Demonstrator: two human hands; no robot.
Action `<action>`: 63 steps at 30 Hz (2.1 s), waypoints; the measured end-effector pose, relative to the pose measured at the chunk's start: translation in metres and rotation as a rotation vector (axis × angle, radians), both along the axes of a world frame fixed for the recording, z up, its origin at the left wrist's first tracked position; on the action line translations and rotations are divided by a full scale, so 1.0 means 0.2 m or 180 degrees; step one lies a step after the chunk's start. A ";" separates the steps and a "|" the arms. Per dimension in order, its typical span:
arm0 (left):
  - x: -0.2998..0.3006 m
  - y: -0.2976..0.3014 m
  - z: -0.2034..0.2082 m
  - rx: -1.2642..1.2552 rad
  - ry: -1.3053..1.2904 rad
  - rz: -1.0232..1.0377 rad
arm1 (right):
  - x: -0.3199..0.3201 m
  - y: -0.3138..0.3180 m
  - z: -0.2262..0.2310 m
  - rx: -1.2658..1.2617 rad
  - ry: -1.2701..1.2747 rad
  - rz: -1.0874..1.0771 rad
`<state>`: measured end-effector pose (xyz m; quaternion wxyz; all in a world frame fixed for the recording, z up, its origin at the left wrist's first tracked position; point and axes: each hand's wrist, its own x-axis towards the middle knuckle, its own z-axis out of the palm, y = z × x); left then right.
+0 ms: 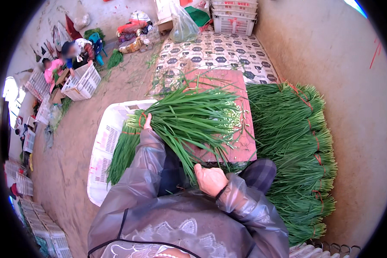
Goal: The person trims the ends of bundled green stalks with a cleaver and secures the bundles with rubber bands before placing them into a white crate.
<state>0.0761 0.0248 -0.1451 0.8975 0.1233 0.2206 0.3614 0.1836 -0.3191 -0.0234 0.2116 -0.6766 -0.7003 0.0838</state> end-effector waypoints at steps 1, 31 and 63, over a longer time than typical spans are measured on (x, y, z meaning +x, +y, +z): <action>0.01 0.00 0.00 -0.0004 -0.0025 0.0002 | 0.02 -0.03 0.02 -0.0090 0.0016 -0.0016; 0.05 -0.15 0.22 0.0130 0.0242 -0.0121 | 0.29 0.60 0.10 0.0405 0.0176 -0.1490; 0.04 -0.23 0.29 0.0246 -0.0563 -0.0622 | -0.01 0.13 0.25 -0.1101 -0.0603 0.0184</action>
